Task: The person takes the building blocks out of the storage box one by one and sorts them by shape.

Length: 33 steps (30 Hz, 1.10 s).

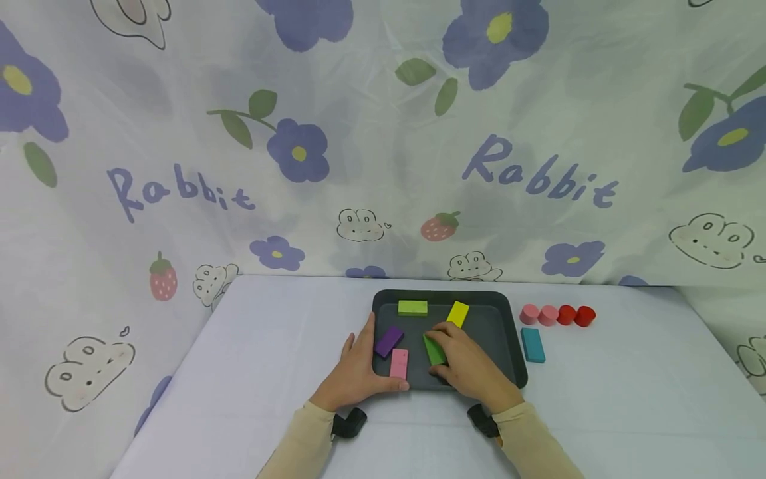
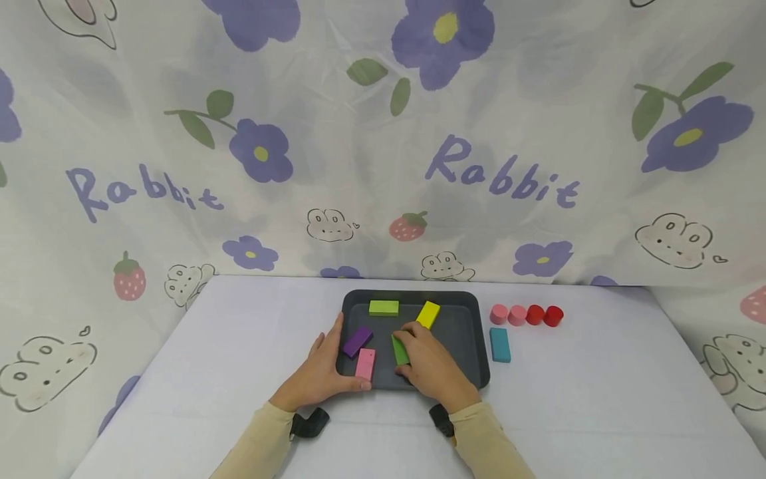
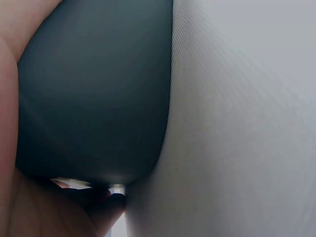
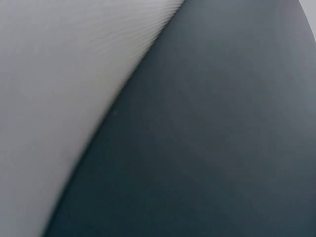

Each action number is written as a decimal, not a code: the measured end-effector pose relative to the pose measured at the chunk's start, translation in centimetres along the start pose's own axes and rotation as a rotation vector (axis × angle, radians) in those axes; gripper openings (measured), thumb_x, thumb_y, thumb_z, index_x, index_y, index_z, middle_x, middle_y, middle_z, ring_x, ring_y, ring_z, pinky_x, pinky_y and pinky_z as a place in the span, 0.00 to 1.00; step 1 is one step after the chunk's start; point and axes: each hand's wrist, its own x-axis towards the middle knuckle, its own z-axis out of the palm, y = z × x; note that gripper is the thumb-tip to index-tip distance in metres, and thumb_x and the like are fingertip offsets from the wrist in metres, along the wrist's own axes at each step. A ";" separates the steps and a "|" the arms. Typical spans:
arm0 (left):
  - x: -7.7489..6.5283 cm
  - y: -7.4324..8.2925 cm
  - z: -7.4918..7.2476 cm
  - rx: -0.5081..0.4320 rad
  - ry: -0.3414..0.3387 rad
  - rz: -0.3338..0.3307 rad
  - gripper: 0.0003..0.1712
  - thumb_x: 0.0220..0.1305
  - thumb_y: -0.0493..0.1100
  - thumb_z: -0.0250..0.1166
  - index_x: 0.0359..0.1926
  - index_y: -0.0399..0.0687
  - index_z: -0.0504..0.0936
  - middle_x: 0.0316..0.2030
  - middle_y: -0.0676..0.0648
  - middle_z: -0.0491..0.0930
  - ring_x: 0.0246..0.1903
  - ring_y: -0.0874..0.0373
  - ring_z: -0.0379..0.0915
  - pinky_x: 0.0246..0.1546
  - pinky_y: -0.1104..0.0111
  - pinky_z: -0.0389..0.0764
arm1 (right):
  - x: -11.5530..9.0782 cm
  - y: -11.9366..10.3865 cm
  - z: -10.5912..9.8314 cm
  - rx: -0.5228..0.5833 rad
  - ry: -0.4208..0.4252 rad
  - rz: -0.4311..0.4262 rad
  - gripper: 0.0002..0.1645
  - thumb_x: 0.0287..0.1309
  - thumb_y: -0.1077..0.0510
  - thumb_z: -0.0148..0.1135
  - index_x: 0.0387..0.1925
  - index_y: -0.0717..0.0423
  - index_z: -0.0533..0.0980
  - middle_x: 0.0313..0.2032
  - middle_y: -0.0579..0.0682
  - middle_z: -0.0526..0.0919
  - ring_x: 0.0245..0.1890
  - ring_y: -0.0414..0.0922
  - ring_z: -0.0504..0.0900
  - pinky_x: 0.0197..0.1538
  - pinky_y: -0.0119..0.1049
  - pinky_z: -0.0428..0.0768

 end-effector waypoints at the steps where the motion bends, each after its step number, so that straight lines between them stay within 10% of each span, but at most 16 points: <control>1: 0.0 0.0 0.0 -0.002 0.002 0.003 0.83 0.42 0.73 0.76 0.80 0.42 0.32 0.79 0.43 0.41 0.77 0.52 0.41 0.76 0.52 0.31 | 0.0 0.0 0.0 -0.004 0.000 0.001 0.36 0.54 0.55 0.77 0.63 0.60 0.75 0.61 0.55 0.73 0.54 0.50 0.76 0.60 0.48 0.79; 33: -0.1 -0.1 0.0 -0.006 0.000 0.009 0.83 0.42 0.73 0.76 0.80 0.42 0.31 0.79 0.44 0.40 0.77 0.54 0.40 0.76 0.52 0.31 | -0.8 -0.5 -2.6 -0.053 0.035 0.051 0.39 0.51 0.55 0.79 0.64 0.58 0.74 0.61 0.56 0.72 0.54 0.50 0.76 0.58 0.49 0.81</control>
